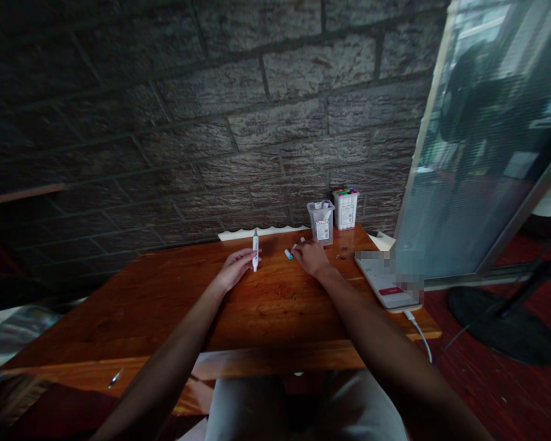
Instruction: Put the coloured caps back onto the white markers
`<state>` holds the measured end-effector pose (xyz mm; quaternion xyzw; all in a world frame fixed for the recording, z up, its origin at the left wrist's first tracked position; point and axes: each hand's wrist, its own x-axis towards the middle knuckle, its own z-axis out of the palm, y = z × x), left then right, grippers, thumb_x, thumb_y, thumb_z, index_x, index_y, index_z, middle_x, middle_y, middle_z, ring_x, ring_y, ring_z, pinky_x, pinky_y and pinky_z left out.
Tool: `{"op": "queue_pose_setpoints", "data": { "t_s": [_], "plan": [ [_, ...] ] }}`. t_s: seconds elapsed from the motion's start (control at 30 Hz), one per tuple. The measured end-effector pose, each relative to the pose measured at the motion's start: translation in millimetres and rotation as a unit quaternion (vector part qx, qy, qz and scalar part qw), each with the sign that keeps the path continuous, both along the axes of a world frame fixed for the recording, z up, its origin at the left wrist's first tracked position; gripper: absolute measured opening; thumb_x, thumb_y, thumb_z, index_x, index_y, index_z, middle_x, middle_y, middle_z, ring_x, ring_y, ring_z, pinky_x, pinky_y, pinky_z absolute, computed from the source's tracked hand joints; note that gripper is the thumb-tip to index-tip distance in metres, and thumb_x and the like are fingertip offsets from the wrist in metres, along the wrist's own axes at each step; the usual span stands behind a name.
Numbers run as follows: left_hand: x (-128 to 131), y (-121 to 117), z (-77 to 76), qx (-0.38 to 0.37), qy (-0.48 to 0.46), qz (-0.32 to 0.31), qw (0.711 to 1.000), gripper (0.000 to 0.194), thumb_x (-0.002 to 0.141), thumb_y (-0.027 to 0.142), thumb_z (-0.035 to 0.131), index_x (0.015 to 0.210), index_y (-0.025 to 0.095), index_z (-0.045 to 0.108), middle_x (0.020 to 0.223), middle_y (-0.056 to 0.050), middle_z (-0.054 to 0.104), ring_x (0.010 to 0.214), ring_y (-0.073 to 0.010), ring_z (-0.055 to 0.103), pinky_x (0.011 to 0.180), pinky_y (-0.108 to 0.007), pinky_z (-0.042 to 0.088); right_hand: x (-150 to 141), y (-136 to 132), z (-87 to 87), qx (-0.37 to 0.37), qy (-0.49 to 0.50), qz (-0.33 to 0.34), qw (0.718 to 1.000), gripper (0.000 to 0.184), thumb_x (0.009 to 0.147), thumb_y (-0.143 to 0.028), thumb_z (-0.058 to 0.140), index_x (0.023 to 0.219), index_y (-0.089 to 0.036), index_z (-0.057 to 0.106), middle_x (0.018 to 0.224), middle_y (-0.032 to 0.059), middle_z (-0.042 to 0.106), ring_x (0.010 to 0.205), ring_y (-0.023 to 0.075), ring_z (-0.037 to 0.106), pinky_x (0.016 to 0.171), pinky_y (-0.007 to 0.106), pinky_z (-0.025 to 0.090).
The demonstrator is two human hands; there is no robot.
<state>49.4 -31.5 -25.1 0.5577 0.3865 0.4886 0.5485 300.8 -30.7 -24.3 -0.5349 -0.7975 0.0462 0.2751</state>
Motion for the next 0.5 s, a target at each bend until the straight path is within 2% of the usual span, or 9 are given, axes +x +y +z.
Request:
{"op": "queue_pose_setpoints", "data": {
  "t_s": [0.07,0.1,0.17,0.23,0.3,0.37,0.5],
  "plan": [
    [0.0,-2.1,-1.4,-0.013,0.025,-0.029,0.999,0.030,0.067,0.033,0.077,0.091,0.015,0.074,0.080,-0.007,0.072,0.070,-0.0148,0.063,0.063,-0.024,0.043,-1.0,2.2,-0.6,-0.006,0.131,-0.004,0.991,0.032,0.093,-0.037,0.045,0.083,-0.019,0.070,0.087,0.0072,0.072,0.081,0.0184,0.064,0.080,0.028,0.045],
    [0.0,-3.7,-1.8,-0.018,0.043,-0.049,0.998,0.029,0.067,0.033,0.077,0.090,0.015,0.075,0.079,-0.007,0.072,0.068,-0.0148,0.063,0.062,-0.024,0.043,-1.5,3.8,-1.0,-0.014,0.209,0.003,0.978,0.034,0.092,-0.041,0.045,0.085,-0.018,0.069,0.085,0.0067,0.072,0.077,0.0176,0.064,0.076,0.027,0.046],
    [0.7,-7.4,-2.0,-0.020,0.081,-0.091,0.992,0.029,0.067,0.032,0.077,0.089,0.015,0.075,0.077,-0.007,0.072,0.067,-0.0154,0.063,0.062,-0.024,0.044,-2.6,7.5,-1.6,-0.038,0.357,0.024,0.933,0.037,0.088,-0.047,0.047,0.088,-0.016,0.068,0.084,0.0058,0.071,0.074,0.0166,0.064,0.071,0.027,0.048],
    [2.2,-11.2,-0.9,-0.013,0.112,-0.127,0.986,0.028,0.069,0.033,0.076,0.090,0.014,0.075,0.075,-0.008,0.072,0.066,-0.0160,0.063,0.062,-0.025,0.044,-3.5,10.4,-1.5,-0.062,0.463,0.042,0.883,0.038,0.083,-0.050,0.052,0.089,-0.016,0.067,0.085,0.0054,0.071,0.076,0.0163,0.064,0.069,0.026,0.048],
    [3.8,-14.1,0.9,-0.004,0.136,-0.150,0.979,0.027,0.070,0.033,0.075,0.090,0.014,0.075,0.074,-0.007,0.071,0.064,-0.0160,0.063,0.060,-0.025,0.044,-4.2,11.1,-0.2,-0.090,0.525,0.052,0.844,0.037,0.077,-0.050,0.058,0.091,-0.016,0.067,0.088,0.0055,0.072,0.075,0.0160,0.064,0.066,0.026,0.048],
    [4.7,-15.5,2.3,0.006,0.153,-0.160,0.975,0.025,0.071,0.032,0.074,0.090,0.015,0.075,0.075,-0.007,0.072,0.064,-0.0156,0.063,0.061,-0.024,0.044,-5.2,9.0,2.2,-0.120,0.555,0.065,0.821,0.037,0.073,-0.048,0.064,0.092,-0.017,0.068,0.089,0.0052,0.072,0.073,0.0149,0.064,0.061,0.024,0.047],
    [3.5,-14.6,1.6,0.014,0.157,-0.167,0.973,0.024,0.072,0.030,0.074,0.091,0.015,0.076,0.080,-0.008,0.073,0.069,-0.0165,0.064,0.066,-0.025,0.046,-9.8,0.1,8.4,-0.151,0.568,0.092,0.804,0.032,0.070,-0.043,0.068,0.089,-0.018,0.069,0.085,0.0035,0.071,0.070,0.0123,0.062,0.060,0.022,0.045]
  ]
}}
